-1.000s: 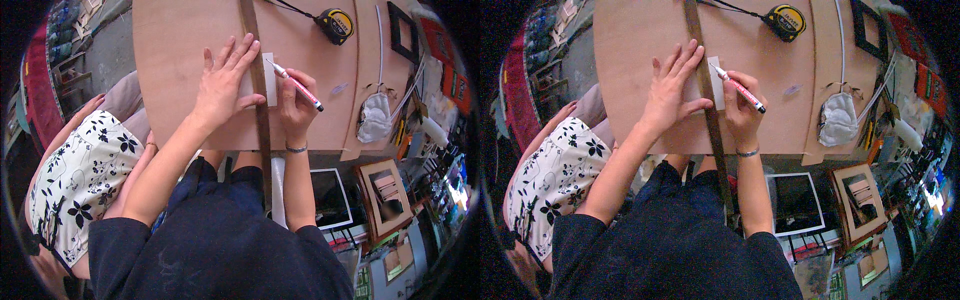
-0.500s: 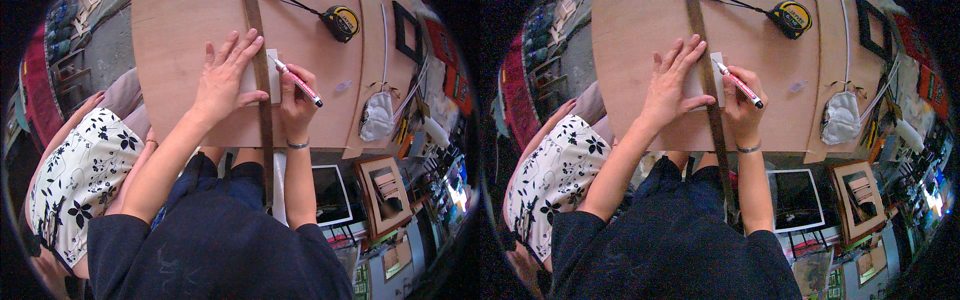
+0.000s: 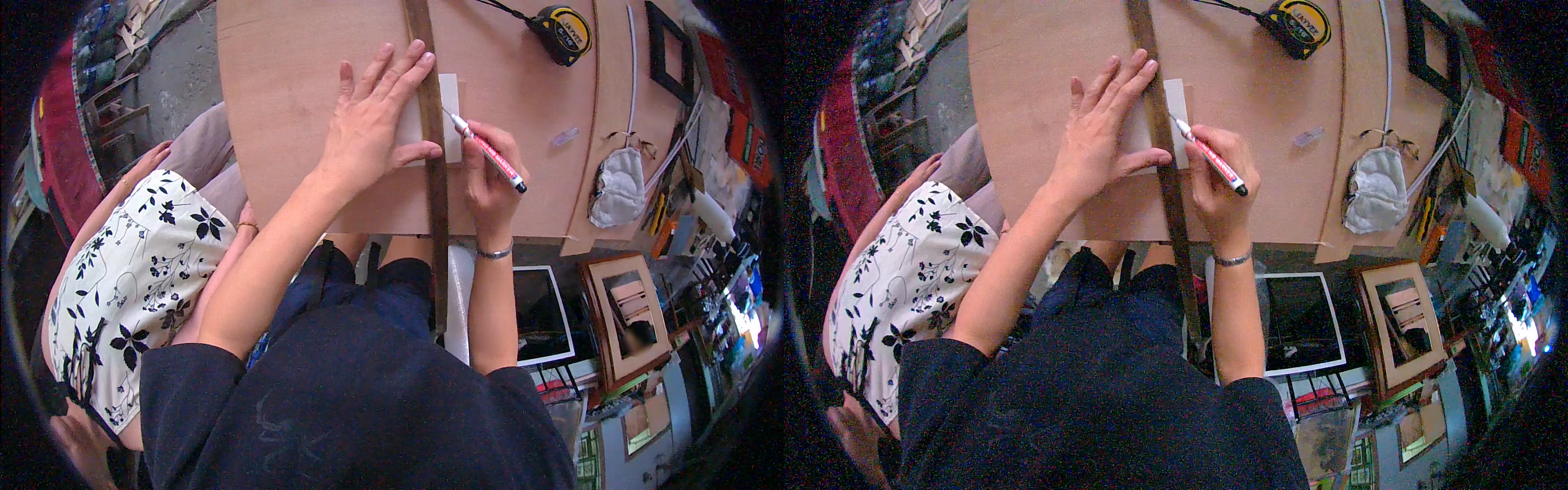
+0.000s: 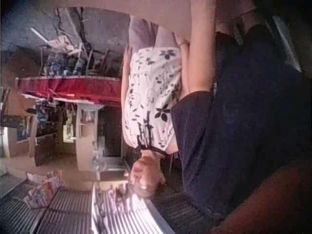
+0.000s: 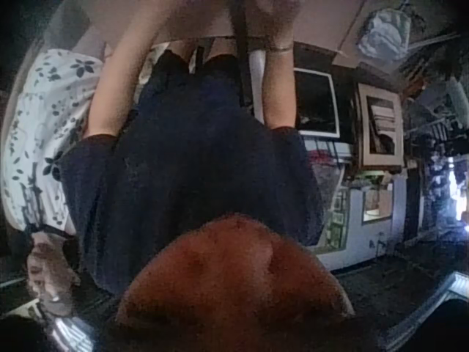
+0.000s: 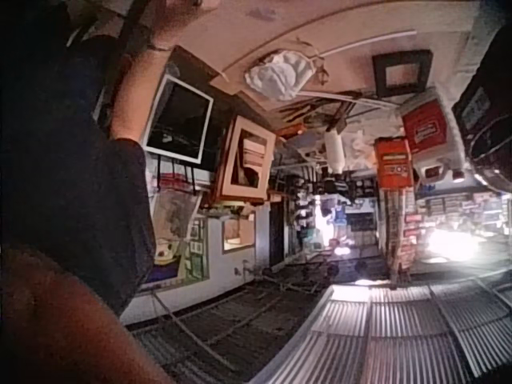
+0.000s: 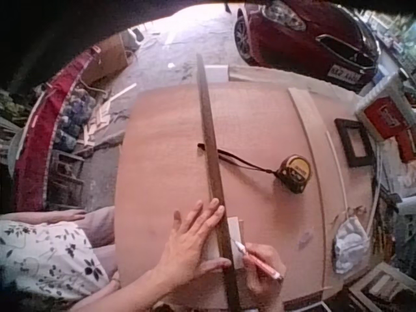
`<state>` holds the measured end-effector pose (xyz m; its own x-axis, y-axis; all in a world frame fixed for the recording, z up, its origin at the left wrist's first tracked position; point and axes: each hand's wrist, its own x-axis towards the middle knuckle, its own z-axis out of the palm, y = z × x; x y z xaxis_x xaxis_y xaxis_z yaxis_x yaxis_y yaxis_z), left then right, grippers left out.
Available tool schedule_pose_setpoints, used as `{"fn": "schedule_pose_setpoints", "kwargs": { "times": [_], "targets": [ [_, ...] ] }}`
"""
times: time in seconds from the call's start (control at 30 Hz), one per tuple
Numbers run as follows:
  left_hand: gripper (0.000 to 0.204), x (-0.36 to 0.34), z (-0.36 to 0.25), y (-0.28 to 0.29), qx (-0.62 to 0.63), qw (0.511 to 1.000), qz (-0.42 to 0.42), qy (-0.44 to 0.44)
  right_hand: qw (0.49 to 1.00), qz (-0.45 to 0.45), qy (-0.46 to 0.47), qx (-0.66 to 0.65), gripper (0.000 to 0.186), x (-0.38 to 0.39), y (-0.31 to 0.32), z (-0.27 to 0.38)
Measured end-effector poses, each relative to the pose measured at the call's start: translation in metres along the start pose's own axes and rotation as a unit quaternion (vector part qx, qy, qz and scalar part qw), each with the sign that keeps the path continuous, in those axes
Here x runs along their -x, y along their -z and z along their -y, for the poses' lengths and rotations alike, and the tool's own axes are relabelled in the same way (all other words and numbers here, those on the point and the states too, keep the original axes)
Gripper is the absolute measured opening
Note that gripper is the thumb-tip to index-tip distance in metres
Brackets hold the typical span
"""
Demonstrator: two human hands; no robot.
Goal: The person measures a small white card with a tape measure and marks it with a pen. They then use a wooden ruler to draw straight lines on the card and place it on a larger cardboard sheet. Finally, they pick up a utility knife.
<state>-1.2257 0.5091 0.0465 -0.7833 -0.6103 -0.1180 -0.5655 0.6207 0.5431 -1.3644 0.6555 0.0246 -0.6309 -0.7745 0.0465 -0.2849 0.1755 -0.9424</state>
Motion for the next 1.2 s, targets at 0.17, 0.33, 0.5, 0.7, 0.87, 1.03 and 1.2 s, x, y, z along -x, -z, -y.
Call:
{"fn": "schedule_pose_setpoints", "kwargs": {
  "times": [0.17, 0.33, 0.5, 0.7, 0.87, 1.03, 1.2],
  "targets": [
    [0.116, -0.002, 0.0, -0.002, -0.013, 1.0, 0.001, 0.0, 1.0, 0.019, 0.008, 0.02, 0.013, 0.023, 0.015, 0.004],
    [0.115, -0.002, 0.002, -0.006, -0.015, 1.0, -0.006, -0.008, 1.0, 0.018, -0.014, 0.007, 0.013, 0.037, 0.02, 0.011],
    [0.115, -0.003, 0.002, -0.008, -0.019, 1.0, -0.002, -0.008, 1.0, 0.023, -0.009, 0.016, 0.013, 0.042, 0.024, 0.008],
    [0.114, -0.006, 0.001, -0.011, -0.024, 1.0, 0.004, -0.004, 0.999, 0.034, -0.022, 0.017, 0.015, 0.042, 0.029, 0.009],
    [0.112, -0.008, 0.001, -0.01, -0.044, 0.999, 0.005, -0.026, 0.997, -0.071, 0.032, 0.01, 0.021, 0.055, 0.036, 0.018],
    [0.105, 0.003, 0.003, 0.004, -0.021, 1.0, -0.005, -0.019, 0.979, -0.063, -0.02, 0.195, 0.022, 0.153, 0.044, 0.034],
    [0.098, 0.005, -0.01, 0.023, -0.058, 0.997, 0.039, 0.009, 0.965, -0.066, -0.115, 0.227, 0.045, 0.198, 0.015, 0.039]
  ]
}}
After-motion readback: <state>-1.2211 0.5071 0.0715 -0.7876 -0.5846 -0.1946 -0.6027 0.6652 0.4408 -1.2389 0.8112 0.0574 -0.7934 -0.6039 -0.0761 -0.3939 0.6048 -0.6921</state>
